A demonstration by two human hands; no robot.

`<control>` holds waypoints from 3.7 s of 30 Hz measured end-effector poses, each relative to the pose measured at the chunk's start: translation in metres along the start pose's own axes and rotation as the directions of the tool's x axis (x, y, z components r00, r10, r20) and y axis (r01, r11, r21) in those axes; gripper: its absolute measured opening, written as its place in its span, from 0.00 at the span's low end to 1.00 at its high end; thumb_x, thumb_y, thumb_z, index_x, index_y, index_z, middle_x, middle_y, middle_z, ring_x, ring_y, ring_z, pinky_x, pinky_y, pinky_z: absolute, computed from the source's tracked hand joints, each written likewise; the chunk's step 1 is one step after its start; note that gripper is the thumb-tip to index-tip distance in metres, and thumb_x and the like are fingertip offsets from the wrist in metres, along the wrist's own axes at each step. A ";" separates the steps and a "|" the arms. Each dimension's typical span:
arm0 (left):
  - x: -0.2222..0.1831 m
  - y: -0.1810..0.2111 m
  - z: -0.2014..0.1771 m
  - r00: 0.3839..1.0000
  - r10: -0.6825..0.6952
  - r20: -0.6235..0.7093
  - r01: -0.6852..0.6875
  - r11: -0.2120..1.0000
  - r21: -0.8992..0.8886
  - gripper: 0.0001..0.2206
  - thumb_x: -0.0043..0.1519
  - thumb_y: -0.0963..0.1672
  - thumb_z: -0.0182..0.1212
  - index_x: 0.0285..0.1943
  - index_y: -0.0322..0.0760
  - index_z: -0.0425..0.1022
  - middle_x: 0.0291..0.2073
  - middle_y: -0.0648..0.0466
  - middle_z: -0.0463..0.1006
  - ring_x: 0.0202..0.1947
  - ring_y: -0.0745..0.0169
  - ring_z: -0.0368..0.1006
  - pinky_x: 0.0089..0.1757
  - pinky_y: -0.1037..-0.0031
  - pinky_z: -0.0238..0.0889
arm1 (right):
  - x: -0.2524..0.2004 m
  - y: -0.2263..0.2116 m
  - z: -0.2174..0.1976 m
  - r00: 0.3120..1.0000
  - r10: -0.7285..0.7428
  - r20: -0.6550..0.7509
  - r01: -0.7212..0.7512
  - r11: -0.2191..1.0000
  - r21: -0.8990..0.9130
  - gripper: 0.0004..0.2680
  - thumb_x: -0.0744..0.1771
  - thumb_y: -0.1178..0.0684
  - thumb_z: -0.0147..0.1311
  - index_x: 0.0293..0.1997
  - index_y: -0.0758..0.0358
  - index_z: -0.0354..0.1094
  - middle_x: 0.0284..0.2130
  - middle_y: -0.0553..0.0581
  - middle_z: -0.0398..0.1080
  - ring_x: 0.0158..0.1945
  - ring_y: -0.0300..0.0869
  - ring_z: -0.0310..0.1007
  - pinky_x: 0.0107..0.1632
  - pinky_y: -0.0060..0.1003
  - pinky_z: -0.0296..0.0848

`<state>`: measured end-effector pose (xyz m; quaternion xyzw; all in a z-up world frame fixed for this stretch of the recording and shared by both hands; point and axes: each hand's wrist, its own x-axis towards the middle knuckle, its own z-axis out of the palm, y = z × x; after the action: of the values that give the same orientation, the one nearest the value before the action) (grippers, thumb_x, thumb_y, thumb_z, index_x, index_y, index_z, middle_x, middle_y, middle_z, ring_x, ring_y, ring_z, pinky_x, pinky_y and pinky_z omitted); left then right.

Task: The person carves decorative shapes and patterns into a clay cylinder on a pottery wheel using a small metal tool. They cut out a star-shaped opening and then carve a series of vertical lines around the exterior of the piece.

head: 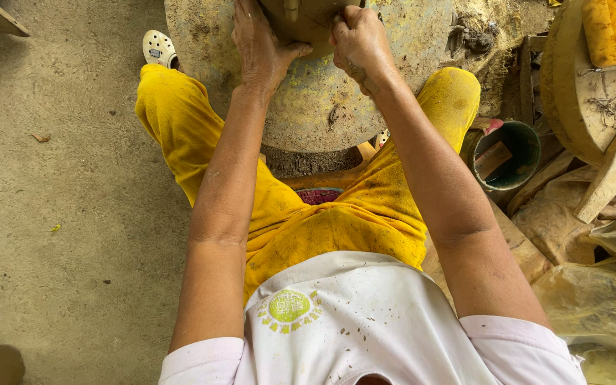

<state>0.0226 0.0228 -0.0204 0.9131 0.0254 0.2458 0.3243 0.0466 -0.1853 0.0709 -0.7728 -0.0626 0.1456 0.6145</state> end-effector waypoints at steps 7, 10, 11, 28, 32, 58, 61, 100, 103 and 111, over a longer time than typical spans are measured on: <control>0.004 0.012 -0.008 0.999 -0.041 0.023 0.043 0.996 -0.085 0.60 0.40 0.55 0.91 0.73 0.33 0.47 0.65 0.41 0.62 0.65 0.38 0.62 0.58 0.47 0.62 | 0.010 0.037 0.030 0.956 -0.173 -0.239 0.100 0.951 -0.292 0.10 0.73 0.56 0.44 0.32 0.61 0.67 0.23 0.52 0.71 0.22 0.33 0.69 0.23 0.29 0.72; 0.004 0.020 -0.012 0.994 -0.094 0.061 0.100 0.989 -0.106 0.60 0.38 0.58 0.91 0.71 0.31 0.49 0.63 0.41 0.63 0.65 0.36 0.61 0.57 0.46 0.61 | 0.010 0.050 0.030 0.952 -0.209 -0.224 0.110 0.915 -0.387 0.10 0.74 0.54 0.45 0.34 0.62 0.66 0.22 0.53 0.72 0.23 0.34 0.71 0.24 0.31 0.70; 0.008 0.022 -0.012 0.995 -0.087 0.047 0.092 0.991 -0.095 0.62 0.38 0.59 0.90 0.72 0.29 0.47 0.64 0.40 0.62 0.65 0.35 0.60 0.57 0.44 0.58 | 0.010 0.051 0.027 0.938 -0.276 -0.209 0.169 0.892 -0.419 0.10 0.74 0.54 0.46 0.35 0.63 0.66 0.23 0.53 0.72 0.23 0.34 0.72 0.25 0.30 0.71; 0.001 0.018 -0.009 0.995 -0.084 0.050 0.086 0.995 -0.040 0.62 0.40 0.58 0.91 0.73 0.31 0.47 0.65 0.37 0.61 0.66 0.35 0.58 0.59 0.44 0.55 | -0.050 0.047 0.010 0.983 -0.114 -0.145 -0.005 0.771 -0.636 0.08 0.75 0.51 0.39 0.41 0.60 0.61 0.20 0.51 0.66 0.16 0.35 0.57 0.15 0.32 0.57; 0.002 0.024 -0.011 0.989 -0.129 0.072 0.131 0.991 -0.026 0.62 0.40 0.58 0.90 0.73 0.30 0.46 0.65 0.36 0.61 0.66 0.36 0.60 0.59 0.44 0.57 | -0.057 0.032 0.012 0.930 -0.357 -0.087 0.122 0.524 -0.843 0.08 0.74 0.53 0.41 0.39 0.61 0.59 0.14 0.47 0.61 0.13 0.34 0.54 0.13 0.33 0.51; -0.001 0.031 -0.006 0.987 -0.156 0.026 0.157 0.987 -0.033 0.62 0.40 0.59 0.89 0.72 0.28 0.45 0.65 0.31 0.58 0.65 0.30 0.59 0.57 0.40 0.58 | -0.049 0.030 0.014 0.876 -0.481 -0.035 0.154 0.348 -0.925 0.04 0.72 0.56 0.47 0.39 0.61 0.61 0.11 0.45 0.62 0.11 0.32 0.57 0.14 0.32 0.53; -0.002 0.033 -0.006 0.992 -0.129 -0.005 0.129 0.991 -0.032 0.62 0.40 0.59 0.89 0.72 0.27 0.45 0.65 0.29 0.58 0.66 0.29 0.58 0.57 0.40 0.57 | -0.047 0.030 0.016 0.893 -0.447 -0.052 0.123 0.352 -0.928 0.03 0.70 0.59 0.46 0.39 0.62 0.61 0.12 0.47 0.63 0.11 0.32 0.58 0.14 0.32 0.55; -0.007 0.039 -0.008 0.987 -0.109 -0.117 0.108 0.994 -0.014 0.62 0.38 0.58 0.90 0.71 0.26 0.46 0.66 0.33 0.58 0.66 0.31 0.55 0.59 0.43 0.57 | -0.045 0.051 0.021 0.903 -0.423 -0.071 0.086 0.341 -0.936 0.04 0.69 0.62 0.44 0.43 0.70 0.64 0.16 0.53 0.67 0.14 0.34 0.58 0.14 0.32 0.56; -0.004 0.039 -0.007 0.986 -0.160 -0.038 0.157 0.985 -0.067 0.60 0.37 0.58 0.87 0.71 0.28 0.47 0.64 0.37 0.61 0.66 0.35 0.58 0.59 0.43 0.55 | -0.036 0.051 0.020 0.886 -0.458 -0.066 0.066 0.268 -0.961 0.03 0.69 0.62 0.43 0.41 0.66 0.63 0.16 0.52 0.66 0.14 0.33 0.58 0.14 0.32 0.57; -0.008 0.029 0.000 0.992 -0.058 -0.108 0.052 0.997 -0.061 0.57 0.40 0.58 0.89 0.70 0.34 0.51 0.63 0.39 0.63 0.65 0.36 0.60 0.58 0.44 0.59 | -0.027 0.034 0.020 0.973 -0.224 -0.062 0.006 0.290 -0.957 0.06 0.69 0.66 0.40 0.37 0.62 0.61 0.16 0.51 0.65 0.16 0.34 0.59 0.16 0.33 0.61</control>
<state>0.0119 -0.0015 -0.0067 0.8873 0.0612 0.2870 0.3557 0.0124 -0.1825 0.0381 -0.9889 -0.1353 -0.0365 0.0497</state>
